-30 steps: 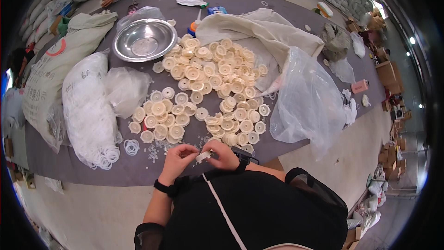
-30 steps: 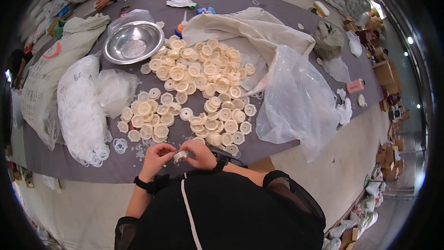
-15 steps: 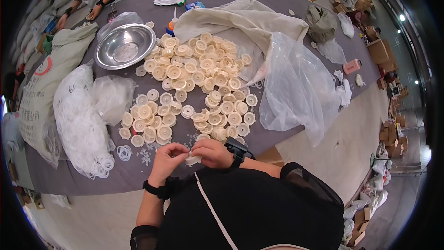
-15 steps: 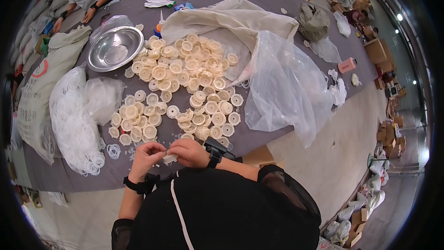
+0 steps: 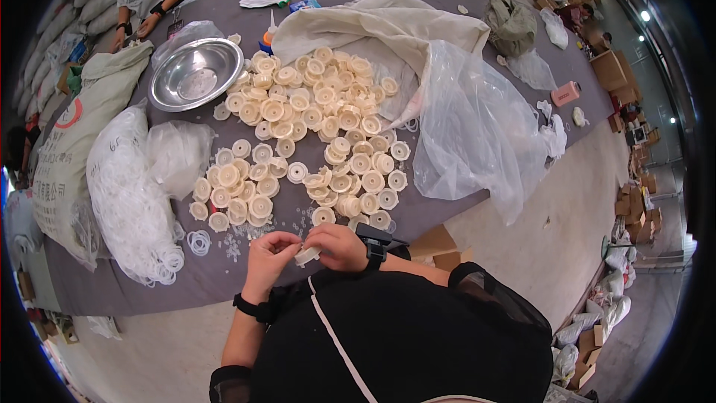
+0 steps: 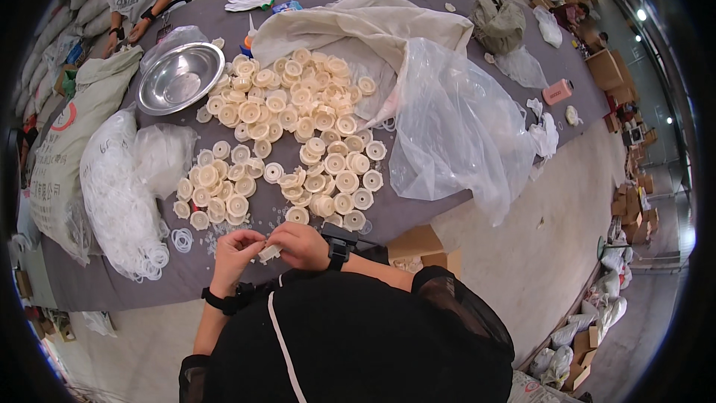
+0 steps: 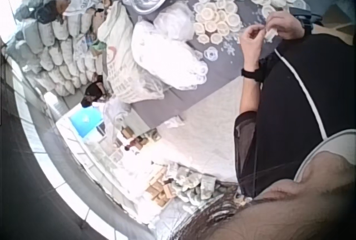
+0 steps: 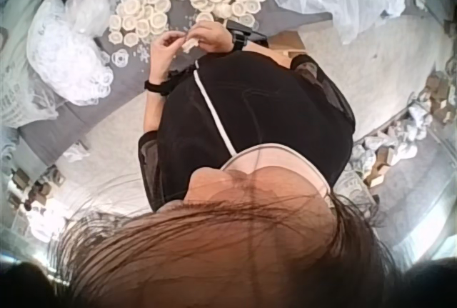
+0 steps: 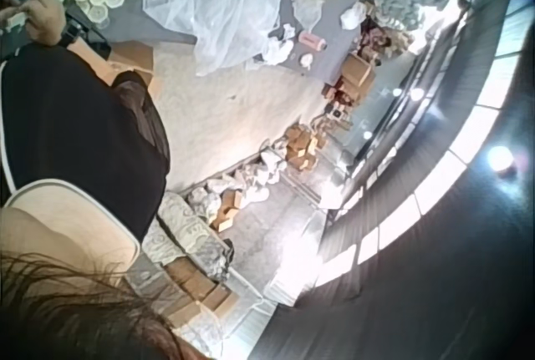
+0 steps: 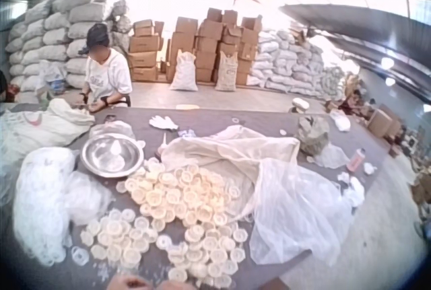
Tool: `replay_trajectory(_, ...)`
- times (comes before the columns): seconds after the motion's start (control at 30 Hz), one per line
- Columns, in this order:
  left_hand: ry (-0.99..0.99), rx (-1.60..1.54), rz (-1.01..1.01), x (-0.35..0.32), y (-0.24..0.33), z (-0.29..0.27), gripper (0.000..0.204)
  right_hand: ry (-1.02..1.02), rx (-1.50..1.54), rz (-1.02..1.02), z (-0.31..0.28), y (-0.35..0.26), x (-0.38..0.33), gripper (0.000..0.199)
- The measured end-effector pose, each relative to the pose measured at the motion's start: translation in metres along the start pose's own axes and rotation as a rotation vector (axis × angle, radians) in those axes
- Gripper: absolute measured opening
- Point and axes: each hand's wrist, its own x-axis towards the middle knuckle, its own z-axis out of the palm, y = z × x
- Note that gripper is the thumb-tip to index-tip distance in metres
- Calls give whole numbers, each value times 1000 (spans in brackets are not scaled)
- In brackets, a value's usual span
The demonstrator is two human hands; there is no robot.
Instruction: Assembling small white rubber gaskets into circular plastic components at a factory table.
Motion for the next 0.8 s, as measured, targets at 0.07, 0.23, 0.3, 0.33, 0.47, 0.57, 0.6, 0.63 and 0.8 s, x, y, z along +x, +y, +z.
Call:
replay_trajectory(0.07,7,-1,4,-4,-1,1,9,-7,11,26,1,-2,-3,30)
replay_trajectory(0.23,13,-30,9,-11,-4,0,9,-14,96,51,3,-5,-5,34)
replay_trajectory(0.3,-10,-25,7,-14,-5,-2,9,-25,124,67,4,-6,-6,33)
replay_trajectory(0.33,-8,-24,9,-15,-5,-2,9,-35,159,99,5,-6,-8,30)
replay_trajectory(0.47,-24,15,45,-23,-2,-1,12,-24,230,143,8,-4,-11,27)
replay_trajectory(0.57,-33,36,133,-28,-6,-3,14,-16,241,137,8,-7,-9,27)
replay_trajectory(0.6,-43,35,172,-29,-7,-3,16,-18,241,135,7,-8,-8,27)
replay_trajectory(0.63,-41,35,174,-32,-7,-1,16,-28,220,122,7,-10,-8,27)
replay_trajectory(0.8,-30,68,230,-40,-2,9,20,-58,150,45,2,-15,-3,26)
